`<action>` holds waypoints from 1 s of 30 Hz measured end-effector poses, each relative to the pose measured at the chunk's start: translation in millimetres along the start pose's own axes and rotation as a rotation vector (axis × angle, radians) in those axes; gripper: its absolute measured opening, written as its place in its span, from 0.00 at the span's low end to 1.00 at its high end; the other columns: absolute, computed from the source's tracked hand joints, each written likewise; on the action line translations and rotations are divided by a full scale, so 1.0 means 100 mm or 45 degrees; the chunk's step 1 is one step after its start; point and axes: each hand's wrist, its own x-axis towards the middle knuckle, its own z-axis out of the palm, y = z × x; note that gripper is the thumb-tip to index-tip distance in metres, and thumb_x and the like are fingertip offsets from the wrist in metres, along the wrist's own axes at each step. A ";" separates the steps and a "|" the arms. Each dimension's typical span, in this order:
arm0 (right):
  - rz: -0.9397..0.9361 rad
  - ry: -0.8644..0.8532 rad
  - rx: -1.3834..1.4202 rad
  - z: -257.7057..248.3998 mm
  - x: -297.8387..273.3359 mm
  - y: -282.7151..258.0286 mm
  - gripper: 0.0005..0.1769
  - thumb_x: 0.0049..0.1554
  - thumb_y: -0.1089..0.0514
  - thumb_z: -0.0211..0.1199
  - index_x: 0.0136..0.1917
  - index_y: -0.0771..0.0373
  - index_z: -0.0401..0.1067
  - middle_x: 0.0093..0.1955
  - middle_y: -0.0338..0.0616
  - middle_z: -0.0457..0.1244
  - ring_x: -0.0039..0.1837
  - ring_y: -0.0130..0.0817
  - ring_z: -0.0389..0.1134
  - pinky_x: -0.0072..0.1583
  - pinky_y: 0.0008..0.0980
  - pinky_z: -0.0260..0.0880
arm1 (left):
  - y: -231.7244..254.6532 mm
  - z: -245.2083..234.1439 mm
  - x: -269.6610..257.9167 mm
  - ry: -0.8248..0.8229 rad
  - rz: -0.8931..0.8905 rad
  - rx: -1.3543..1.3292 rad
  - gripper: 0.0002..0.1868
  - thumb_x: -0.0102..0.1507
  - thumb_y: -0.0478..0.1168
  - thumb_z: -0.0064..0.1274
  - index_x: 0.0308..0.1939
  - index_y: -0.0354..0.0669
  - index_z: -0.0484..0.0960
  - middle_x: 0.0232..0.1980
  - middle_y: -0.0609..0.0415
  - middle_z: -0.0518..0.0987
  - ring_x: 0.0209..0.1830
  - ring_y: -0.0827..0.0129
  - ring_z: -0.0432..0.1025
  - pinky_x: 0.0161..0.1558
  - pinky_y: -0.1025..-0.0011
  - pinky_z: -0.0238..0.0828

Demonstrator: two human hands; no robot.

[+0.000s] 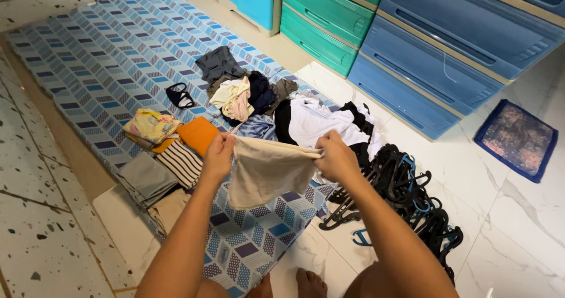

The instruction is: The person folds items of clothing including a white garment and a black garment by hand while sitting on the floor, placing the folded items onto a mat.

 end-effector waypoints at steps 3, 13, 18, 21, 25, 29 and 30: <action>0.174 -0.145 0.421 0.30 0.29 0.37 0.10 0.50 0.64 0.70 0.45 0.64 0.73 0.46 0.52 0.67 0.46 0.41 0.67 0.49 0.41 0.69 | -0.15 0.07 0.20 -0.092 -0.149 -0.231 0.11 0.73 0.44 0.46 0.48 0.40 0.78 0.37 0.62 0.76 0.34 0.82 0.66 0.38 0.80 0.64; 0.014 -0.181 1.064 1.47 -0.07 1.31 0.18 0.50 0.73 0.61 0.54 0.67 0.72 0.62 0.47 0.69 0.61 0.31 0.71 0.62 0.31 0.71 | -1.29 0.00 -0.25 -0.417 -0.205 -0.098 0.14 0.68 0.45 0.55 0.50 0.39 0.85 0.42 0.59 0.80 0.41 0.76 0.71 0.45 0.75 0.68; 0.143 -0.751 0.312 2.34 -0.77 1.44 0.22 0.49 0.62 0.72 0.57 0.54 0.76 0.57 0.45 0.69 0.58 0.39 0.70 0.59 0.39 0.70 | -2.08 -0.03 -1.32 -0.459 -0.925 0.092 0.19 0.66 0.50 0.50 0.52 0.43 0.86 0.48 0.60 0.85 0.47 0.75 0.76 0.52 0.75 0.68; 0.066 -0.997 0.165 2.71 -0.86 1.56 0.20 0.49 0.56 0.75 0.55 0.55 0.76 0.50 0.47 0.71 0.56 0.42 0.71 0.58 0.42 0.70 | -2.62 -0.04 -1.52 -0.629 -0.886 0.100 0.19 0.64 0.48 0.56 0.51 0.38 0.87 0.46 0.54 0.86 0.45 0.72 0.76 0.51 0.73 0.71; 0.103 -1.050 0.573 3.02 -0.63 1.85 0.20 0.49 0.53 0.74 0.53 0.61 0.75 0.46 0.48 0.71 0.49 0.38 0.72 0.51 0.36 0.73 | -2.91 -0.03 -1.40 -0.590 -0.774 0.133 0.19 0.66 0.47 0.55 0.52 0.37 0.86 0.47 0.51 0.87 0.46 0.70 0.77 0.51 0.72 0.71; 0.650 -0.605 0.927 3.08 -0.36 1.95 0.24 0.51 0.49 0.70 0.54 0.66 0.73 0.47 0.50 0.70 0.42 0.35 0.68 0.44 0.36 0.69 | -2.95 0.20 -1.02 -0.230 -0.622 0.146 0.21 0.68 0.49 0.53 0.53 0.34 0.84 0.47 0.48 0.87 0.46 0.68 0.79 0.50 0.71 0.73; 0.662 -0.613 0.924 3.11 -0.37 1.94 0.24 0.51 0.49 0.70 0.54 0.66 0.73 0.47 0.50 0.70 0.42 0.35 0.68 0.44 0.36 0.69 | -3.00 0.28 -0.95 -0.070 -0.617 0.140 0.25 0.66 0.51 0.52 0.58 0.35 0.79 0.48 0.46 0.85 0.46 0.65 0.77 0.50 0.69 0.72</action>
